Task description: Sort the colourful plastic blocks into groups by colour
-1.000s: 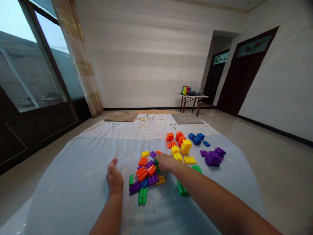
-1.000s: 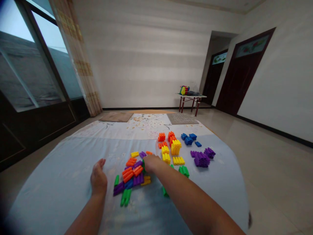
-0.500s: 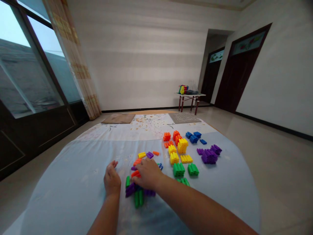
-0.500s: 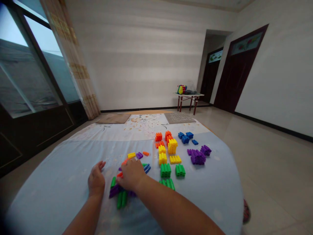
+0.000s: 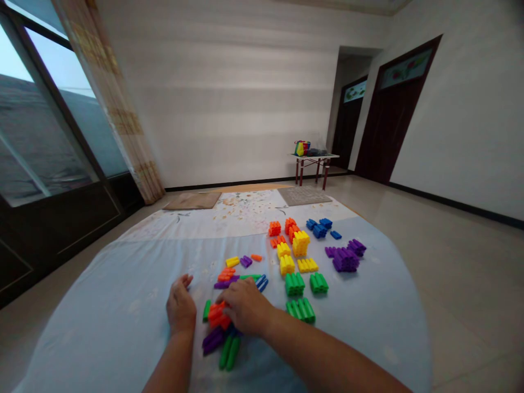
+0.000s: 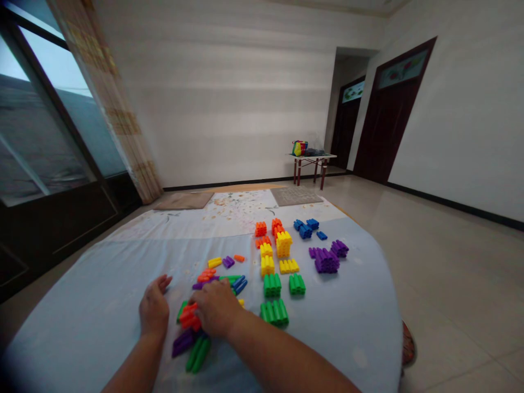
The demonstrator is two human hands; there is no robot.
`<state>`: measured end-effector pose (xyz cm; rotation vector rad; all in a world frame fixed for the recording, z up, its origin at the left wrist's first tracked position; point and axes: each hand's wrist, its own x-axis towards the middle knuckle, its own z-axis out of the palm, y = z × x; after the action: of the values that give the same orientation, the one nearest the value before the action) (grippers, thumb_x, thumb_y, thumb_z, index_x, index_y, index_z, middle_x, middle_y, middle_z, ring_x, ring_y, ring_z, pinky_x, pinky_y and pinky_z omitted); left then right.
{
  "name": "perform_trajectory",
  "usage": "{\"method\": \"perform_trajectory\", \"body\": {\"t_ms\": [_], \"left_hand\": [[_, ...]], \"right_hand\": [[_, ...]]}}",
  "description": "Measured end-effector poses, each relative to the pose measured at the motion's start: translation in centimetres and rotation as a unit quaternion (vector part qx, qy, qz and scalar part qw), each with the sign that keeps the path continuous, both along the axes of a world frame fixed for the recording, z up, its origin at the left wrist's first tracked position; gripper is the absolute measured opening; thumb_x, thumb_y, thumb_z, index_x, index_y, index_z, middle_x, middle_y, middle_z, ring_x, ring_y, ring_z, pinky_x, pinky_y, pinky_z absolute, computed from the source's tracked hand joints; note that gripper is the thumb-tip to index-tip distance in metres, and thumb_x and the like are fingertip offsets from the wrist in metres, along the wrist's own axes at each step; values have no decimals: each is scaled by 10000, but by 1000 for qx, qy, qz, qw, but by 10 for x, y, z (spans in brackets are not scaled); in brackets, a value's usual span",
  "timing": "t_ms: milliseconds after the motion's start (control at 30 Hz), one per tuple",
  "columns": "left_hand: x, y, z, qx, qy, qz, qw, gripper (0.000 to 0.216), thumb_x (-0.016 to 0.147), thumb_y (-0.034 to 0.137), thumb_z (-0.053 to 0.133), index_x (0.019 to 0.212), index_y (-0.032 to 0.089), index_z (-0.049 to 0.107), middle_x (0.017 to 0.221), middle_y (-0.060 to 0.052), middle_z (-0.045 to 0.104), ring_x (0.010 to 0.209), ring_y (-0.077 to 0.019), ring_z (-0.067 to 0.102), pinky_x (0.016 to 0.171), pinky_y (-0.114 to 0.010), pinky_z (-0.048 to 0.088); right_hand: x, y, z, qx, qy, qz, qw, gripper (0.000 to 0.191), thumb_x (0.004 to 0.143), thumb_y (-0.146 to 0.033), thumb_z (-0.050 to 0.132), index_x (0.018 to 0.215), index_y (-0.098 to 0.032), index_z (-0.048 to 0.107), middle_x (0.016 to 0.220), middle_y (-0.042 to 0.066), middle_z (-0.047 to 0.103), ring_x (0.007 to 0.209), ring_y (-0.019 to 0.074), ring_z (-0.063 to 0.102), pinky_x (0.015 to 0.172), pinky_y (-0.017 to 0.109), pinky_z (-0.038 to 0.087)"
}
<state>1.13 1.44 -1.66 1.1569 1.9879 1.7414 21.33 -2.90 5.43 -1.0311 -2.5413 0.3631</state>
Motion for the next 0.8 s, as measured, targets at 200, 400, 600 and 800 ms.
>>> {"method": "perform_trajectory", "body": {"t_ms": [200, 400, 600, 800], "left_hand": [[4, -2, 0, -1, 2, 3, 1000, 480, 785, 409, 224, 965, 144, 582, 952, -134, 652, 976, -241, 594, 959, -449, 431], [5, -2, -1, 9, -5, 6, 1000, 462, 779, 410, 238, 949, 163, 589, 927, -115, 658, 967, -235, 597, 955, -454, 433], [3, -3, -2, 20, -20, -2, 1000, 484, 788, 436, 230, 952, 154, 588, 929, -122, 661, 963, -228, 605, 950, -443, 440], [3, -5, 1, 16, -54, -5, 998, 499, 802, 443, 229, 972, 145, 592, 940, -120, 666, 950, -232, 611, 930, -460, 456]], "right_hand": [[25, -5, -8, -26, 62, -58, 996, 156, 888, -214, 511, 952, -200, 653, 975, 68, 657, 985, 245, 574, 858, 393, 408], [37, -7, -21, -24, 96, -28, 995, 212, 891, -135, 461, 952, -216, 647, 994, 46, 647, 991, 215, 569, 879, 344, 418], [38, -19, -11, -15, 141, -53, 988, 189, 861, -151, 517, 1010, -179, 628, 999, 71, 622, 992, 193, 546, 900, 324, 427], [43, -39, -7, -24, 52, -40, 998, 536, 690, -471, 717, 1143, -222, 576, 1086, 74, 580, 1020, 244, 513, 904, 381, 418]]}}
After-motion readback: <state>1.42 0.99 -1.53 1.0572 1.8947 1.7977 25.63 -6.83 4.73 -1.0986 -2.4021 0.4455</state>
